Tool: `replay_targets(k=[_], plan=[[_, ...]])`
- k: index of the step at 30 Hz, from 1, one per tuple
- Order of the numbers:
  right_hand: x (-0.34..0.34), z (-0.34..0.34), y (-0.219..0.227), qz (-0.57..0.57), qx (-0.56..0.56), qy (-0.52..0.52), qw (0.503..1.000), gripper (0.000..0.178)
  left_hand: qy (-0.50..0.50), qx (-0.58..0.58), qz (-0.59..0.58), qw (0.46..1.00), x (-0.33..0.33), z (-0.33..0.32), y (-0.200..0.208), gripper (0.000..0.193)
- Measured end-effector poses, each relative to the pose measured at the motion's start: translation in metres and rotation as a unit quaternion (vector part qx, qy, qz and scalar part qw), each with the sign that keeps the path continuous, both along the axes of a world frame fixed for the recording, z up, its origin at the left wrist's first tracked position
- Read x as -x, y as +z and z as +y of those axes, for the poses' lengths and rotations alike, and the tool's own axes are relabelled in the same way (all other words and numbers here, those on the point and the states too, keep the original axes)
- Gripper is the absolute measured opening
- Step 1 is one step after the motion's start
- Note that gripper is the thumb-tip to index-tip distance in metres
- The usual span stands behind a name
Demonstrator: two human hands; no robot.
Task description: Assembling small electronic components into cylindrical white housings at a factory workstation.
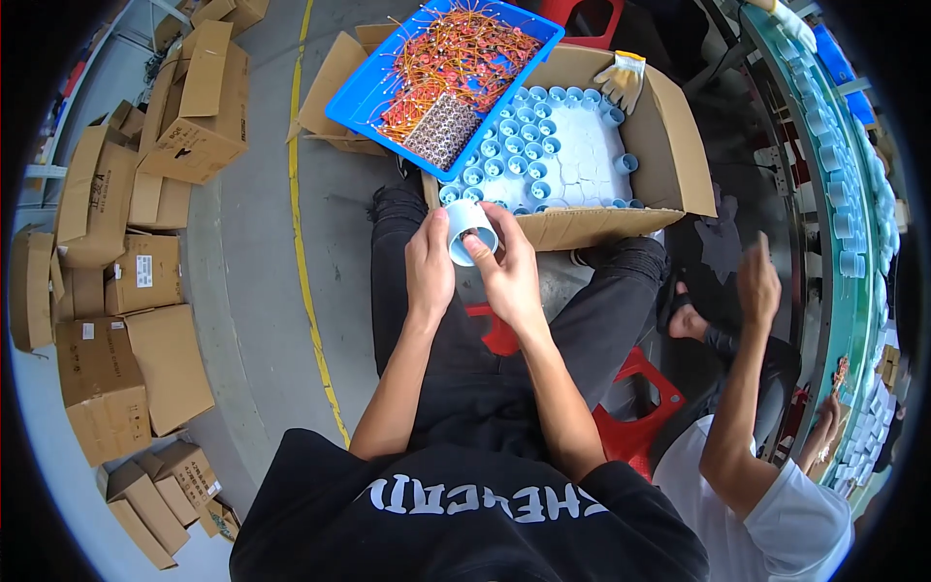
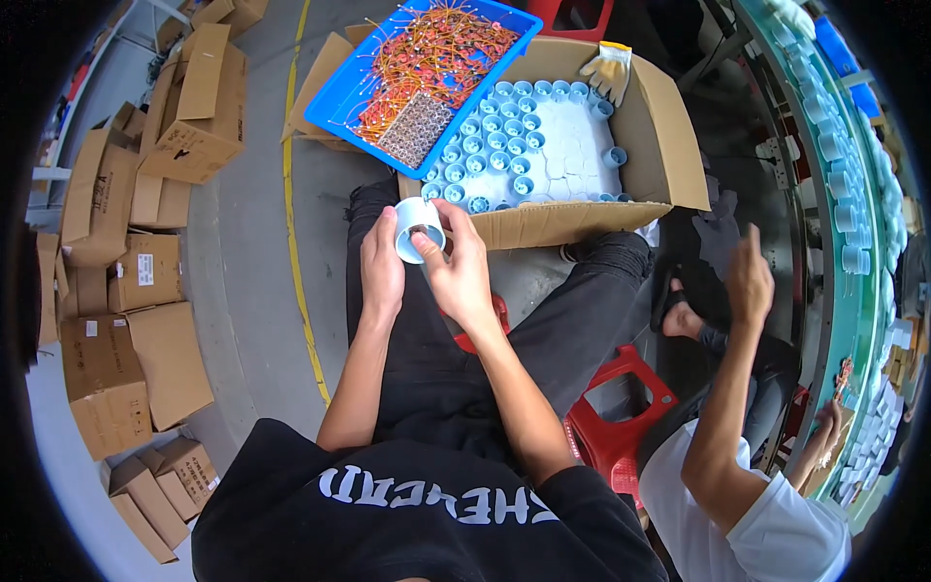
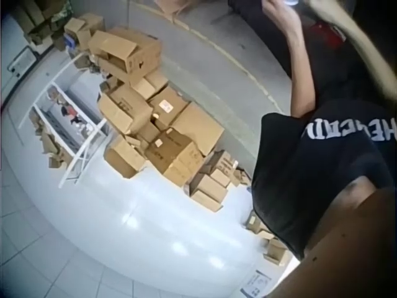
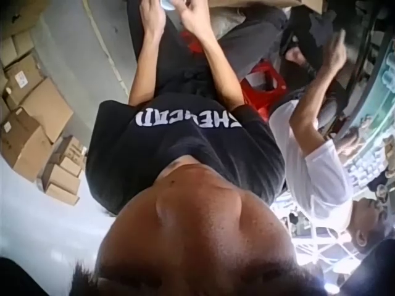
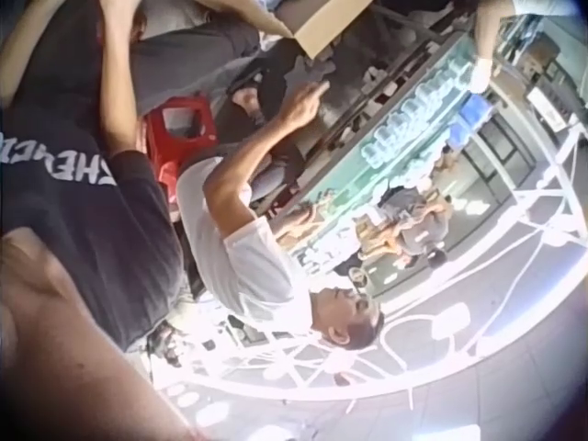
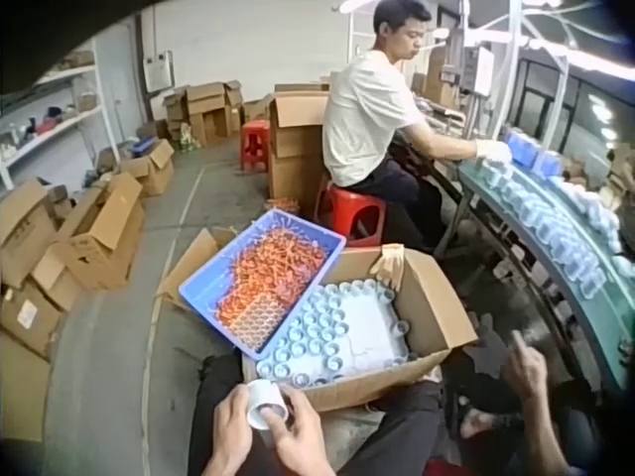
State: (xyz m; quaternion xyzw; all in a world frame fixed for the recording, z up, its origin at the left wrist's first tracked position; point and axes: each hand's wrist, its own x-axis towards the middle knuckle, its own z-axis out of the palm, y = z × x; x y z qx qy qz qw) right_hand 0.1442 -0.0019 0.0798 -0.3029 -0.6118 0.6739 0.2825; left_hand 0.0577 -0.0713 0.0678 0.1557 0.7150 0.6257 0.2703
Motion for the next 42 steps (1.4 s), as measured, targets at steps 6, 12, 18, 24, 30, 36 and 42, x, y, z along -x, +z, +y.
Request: replay_targets(k=[6, 12, 18, 24, 30, 36, 42], plan=[[-0.014, 0.002, 0.009, -0.065, -0.049, 0.096, 0.992, 0.047, -0.011, -0.029, -0.071, 0.997, 0.001, -0.021, -0.003, 0.041], [-0.020, 0.005, 0.029, -0.060, -0.057, 0.125, 0.989, 0.054, -0.006, -0.056, -0.089, 0.994, 0.001, -0.020, 0.012, 0.039], [-0.025, -0.007, 0.046, -0.050, -0.097, 0.087, 0.990, 0.053, 0.013, -0.068, -0.131, 0.989, -0.005, -0.021, 0.047, 0.037], [-0.027, -0.013, 0.066, -0.098, -0.408, -0.048, 0.907, 0.034, 0.029, -0.098, -0.128, 0.987, 0.000, -0.022, 0.041, 0.032], [-0.014, -0.022, 0.073, -0.140, -0.409, -0.033, 0.901, 0.023, -0.003, -0.114, -0.099, 0.989, 0.003, -0.028, 0.035, 0.027], [-0.008, -0.017, 0.072, -0.143, -0.434, -0.023, 0.889, 0.020, 0.019, -0.066, -0.031, 0.997, -0.004, -0.023, 0.044, 0.034], [-0.009, -0.013, 0.073, -0.141, -0.435, 0.002, 0.889, 0.021, 0.023, -0.054, -0.053, 0.997, -0.005, -0.023, 0.043, 0.031]])
